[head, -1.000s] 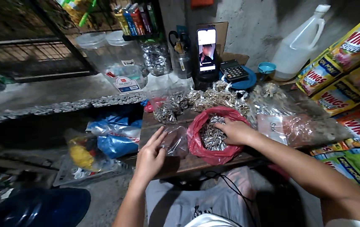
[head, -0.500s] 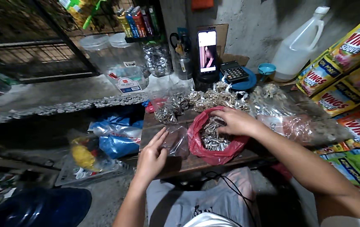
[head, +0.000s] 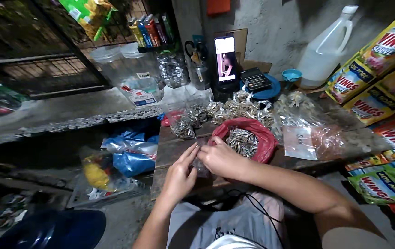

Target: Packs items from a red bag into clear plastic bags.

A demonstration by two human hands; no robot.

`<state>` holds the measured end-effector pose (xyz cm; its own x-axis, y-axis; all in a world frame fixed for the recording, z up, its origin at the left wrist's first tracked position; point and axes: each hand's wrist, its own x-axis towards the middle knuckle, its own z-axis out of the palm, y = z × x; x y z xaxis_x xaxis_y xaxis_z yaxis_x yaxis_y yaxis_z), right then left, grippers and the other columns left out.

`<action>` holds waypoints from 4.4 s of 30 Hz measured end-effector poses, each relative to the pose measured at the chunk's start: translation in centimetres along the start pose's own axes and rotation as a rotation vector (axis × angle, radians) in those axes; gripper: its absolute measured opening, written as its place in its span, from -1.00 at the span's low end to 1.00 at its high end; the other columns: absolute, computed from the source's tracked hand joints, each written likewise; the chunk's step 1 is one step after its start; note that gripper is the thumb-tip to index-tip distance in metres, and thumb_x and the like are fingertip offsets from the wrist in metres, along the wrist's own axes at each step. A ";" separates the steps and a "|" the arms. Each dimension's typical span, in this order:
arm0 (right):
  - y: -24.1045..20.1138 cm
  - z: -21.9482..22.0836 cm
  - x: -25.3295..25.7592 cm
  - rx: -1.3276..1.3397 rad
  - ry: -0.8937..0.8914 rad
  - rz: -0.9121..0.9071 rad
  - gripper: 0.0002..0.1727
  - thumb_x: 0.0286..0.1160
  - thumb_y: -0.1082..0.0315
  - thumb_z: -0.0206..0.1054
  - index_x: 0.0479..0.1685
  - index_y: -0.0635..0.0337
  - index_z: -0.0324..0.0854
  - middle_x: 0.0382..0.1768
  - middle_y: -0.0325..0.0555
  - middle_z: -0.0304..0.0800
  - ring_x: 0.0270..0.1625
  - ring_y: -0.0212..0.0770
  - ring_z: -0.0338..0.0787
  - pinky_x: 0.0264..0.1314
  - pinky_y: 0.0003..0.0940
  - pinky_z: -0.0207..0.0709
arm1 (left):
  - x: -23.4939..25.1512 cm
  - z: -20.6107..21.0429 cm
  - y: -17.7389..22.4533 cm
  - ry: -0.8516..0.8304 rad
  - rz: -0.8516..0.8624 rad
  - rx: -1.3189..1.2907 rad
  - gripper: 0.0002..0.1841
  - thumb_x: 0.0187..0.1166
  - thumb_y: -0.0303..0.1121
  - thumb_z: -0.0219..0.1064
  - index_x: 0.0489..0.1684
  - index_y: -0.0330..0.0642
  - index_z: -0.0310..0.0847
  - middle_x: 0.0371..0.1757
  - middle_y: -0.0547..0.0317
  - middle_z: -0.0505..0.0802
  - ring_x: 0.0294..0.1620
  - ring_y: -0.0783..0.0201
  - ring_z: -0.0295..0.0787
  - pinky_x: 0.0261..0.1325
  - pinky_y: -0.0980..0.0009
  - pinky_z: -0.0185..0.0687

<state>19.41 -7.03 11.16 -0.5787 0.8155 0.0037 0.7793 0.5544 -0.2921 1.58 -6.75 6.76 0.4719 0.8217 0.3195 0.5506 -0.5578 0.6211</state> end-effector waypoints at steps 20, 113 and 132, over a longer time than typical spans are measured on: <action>-0.9 0.1 -3.5 0.096 -0.007 -0.090 -0.73 0.69 0.41 0.21 0.18 0.24 0.75 0.21 0.25 0.76 0.35 0.25 0.71 0.51 0.33 0.27 | 0.5 -0.9 -1.1 -0.035 -0.097 -0.093 -0.38 0.38 -0.62 0.06 0.56 -0.32 0.52 0.64 -0.12 0.57 0.30 0.11 0.76 0.11 0.21 0.68; 8.8 -0.5 -6.7 0.561 0.181 0.430 -0.63 0.66 0.40 0.31 0.37 0.33 0.60 0.36 0.25 0.64 0.43 0.06 0.63 0.54 -0.01 0.42 | 9.9 5.1 4.8 -0.386 -0.422 -0.630 -0.42 0.63 -0.63 0.21 0.69 -0.28 0.27 -0.09 0.01 0.77 -0.45 0.47 0.67 -0.33 0.57 0.65; 8.0 -2.4 -5.7 0.354 0.028 0.422 -0.57 0.66 0.37 0.33 0.47 0.27 0.55 0.38 0.28 0.59 0.43 0.19 0.62 0.50 0.15 0.44 | 9.4 6.2 4.1 -0.381 -0.179 -0.361 -0.40 0.57 -0.57 0.25 0.69 -0.34 0.33 0.70 -0.17 0.45 0.51 0.10 0.59 0.48 0.18 0.54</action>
<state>29.55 -6.85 11.10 -0.2232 0.9617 -0.1590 0.8108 0.0927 -0.5780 12.57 -2.05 7.84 0.6454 0.7620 -0.0539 0.4056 -0.2821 0.8694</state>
